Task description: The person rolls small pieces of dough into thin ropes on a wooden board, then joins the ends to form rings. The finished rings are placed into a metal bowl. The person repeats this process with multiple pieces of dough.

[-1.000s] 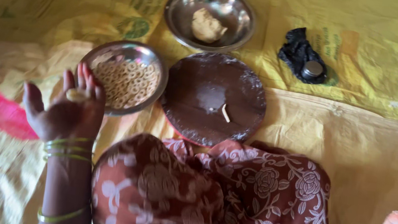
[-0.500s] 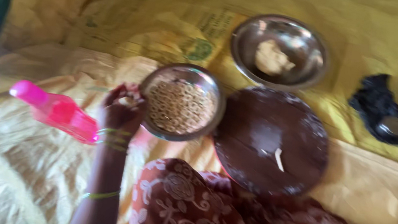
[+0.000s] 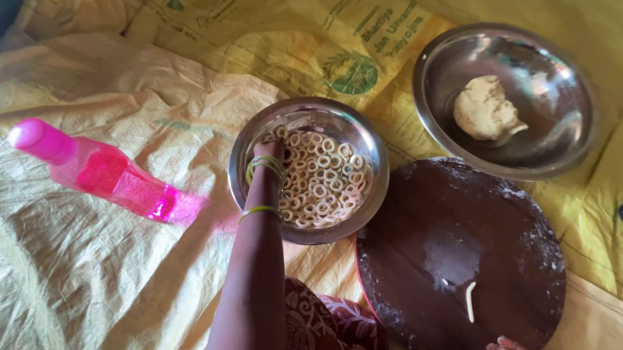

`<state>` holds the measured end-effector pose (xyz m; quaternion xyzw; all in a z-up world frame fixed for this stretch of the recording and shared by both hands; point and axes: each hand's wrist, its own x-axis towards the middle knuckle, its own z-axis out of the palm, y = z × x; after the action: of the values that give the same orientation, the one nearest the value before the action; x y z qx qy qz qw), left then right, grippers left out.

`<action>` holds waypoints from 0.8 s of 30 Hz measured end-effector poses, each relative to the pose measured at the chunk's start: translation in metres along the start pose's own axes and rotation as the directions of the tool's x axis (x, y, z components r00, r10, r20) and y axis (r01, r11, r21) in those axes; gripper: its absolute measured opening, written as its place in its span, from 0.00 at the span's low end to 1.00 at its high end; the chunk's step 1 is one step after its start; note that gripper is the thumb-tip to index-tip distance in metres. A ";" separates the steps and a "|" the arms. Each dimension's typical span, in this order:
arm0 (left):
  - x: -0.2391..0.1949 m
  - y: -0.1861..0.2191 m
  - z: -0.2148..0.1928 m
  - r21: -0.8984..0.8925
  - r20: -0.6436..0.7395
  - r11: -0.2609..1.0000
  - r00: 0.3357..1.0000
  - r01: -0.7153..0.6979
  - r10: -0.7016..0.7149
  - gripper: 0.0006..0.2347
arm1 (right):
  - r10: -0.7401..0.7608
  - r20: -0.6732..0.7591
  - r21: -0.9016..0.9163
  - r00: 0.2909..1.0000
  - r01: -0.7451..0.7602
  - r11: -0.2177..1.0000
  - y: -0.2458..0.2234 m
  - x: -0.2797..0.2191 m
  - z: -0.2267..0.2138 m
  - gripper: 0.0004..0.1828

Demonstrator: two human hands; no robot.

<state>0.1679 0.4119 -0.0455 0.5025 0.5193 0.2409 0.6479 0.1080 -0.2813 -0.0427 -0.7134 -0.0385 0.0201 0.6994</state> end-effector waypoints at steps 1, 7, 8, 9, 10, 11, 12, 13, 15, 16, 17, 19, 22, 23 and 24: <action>0.002 -0.009 -0.004 0.054 0.025 0.997 0.999 -0.046 0.045 0.12 | 0.031 0.018 0.024 0.999 -0.032 0.999 0.005 0.006 0.001 0.09; -0.016 -0.011 0.002 0.484 -0.021 0.829 0.944 -0.280 0.331 0.12 | 0.122 0.207 0.045 0.971 -0.134 0.990 0.024 0.038 -0.004 0.14; -0.022 -0.006 0.007 0.543 -0.043 0.791 0.931 -0.282 0.362 0.11 | 0.118 0.253 -0.015 0.960 -0.118 0.993 0.026 0.043 -0.004 0.15; -0.027 -0.002 0.010 0.560 -0.029 0.775 0.929 -0.291 0.370 0.11 | 0.118 0.295 -0.073 0.948 -0.101 0.992 0.030 0.045 -0.004 0.15; -0.034 0.001 0.013 0.578 -0.014 0.759 0.926 -0.301 0.378 0.11 | 0.086 0.351 -0.006 0.932 -0.090 0.996 0.033 0.048 -0.005 0.15; -0.041 0.003 0.016 0.595 0.004 0.741 0.923 -0.311 0.384 0.11 | 0.052 0.400 0.060 0.915 -0.083 0.995 0.037 0.048 -0.006 0.14; -0.047 0.005 0.019 0.603 -0.015 0.746 0.931 -0.283 0.365 0.12 | 0.015 0.446 0.127 0.895 -0.080 0.989 0.040 0.047 -0.009 0.13; -0.052 0.010 0.023 0.609 -0.032 0.749 0.936 -0.260 0.351 0.13 | 0.111 0.341 0.015 0.933 -0.124 0.992 0.044 0.047 -0.010 0.13; -0.063 0.015 0.027 0.588 -0.028 0.759 0.930 -0.281 0.366 0.15 | 0.274 0.093 -0.192 0.957 -0.253 0.948 0.053 0.045 -0.014 0.14; -0.068 0.015 0.028 0.559 -0.008 0.763 0.918 -0.324 0.396 0.16 | 0.266 0.106 -0.188 0.958 -0.243 0.952 0.058 0.045 -0.016 0.14; -0.072 0.016 0.030 0.527 0.011 0.767 0.906 -0.365 0.424 0.17 | 0.256 0.119 -0.185 0.959 -0.232 0.955 0.062 0.046 -0.018 0.14; -0.077 0.018 0.035 0.582 0.051 0.721 0.901 -0.378 0.431 0.16 | 0.379 0.139 -0.101 0.915 -0.367 0.925 0.068 0.053 -0.019 0.14; -0.080 0.019 0.041 0.668 0.030 0.679 0.924 -0.303 0.382 0.18 | 0.535 0.163 0.009 0.829 -0.543 0.839 0.068 0.059 -0.020 0.13; -0.079 0.020 0.040 0.698 0.008 0.667 0.934 -0.262 0.358 0.19 | 0.451 0.145 -0.041 0.881 -0.450 0.892 0.070 0.057 -0.019 0.12; -0.078 0.019 0.038 0.710 -0.023 0.663 0.933 -0.239 0.360 0.19 | 0.360 0.132 -0.093 0.923 -0.350 0.932 0.069 0.055 -0.018 0.11</action>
<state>0.1799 0.3385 0.0040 0.7662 0.5318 0.1710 0.3176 0.1656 -0.2956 -0.1095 -0.7282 0.0396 0.1975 0.6550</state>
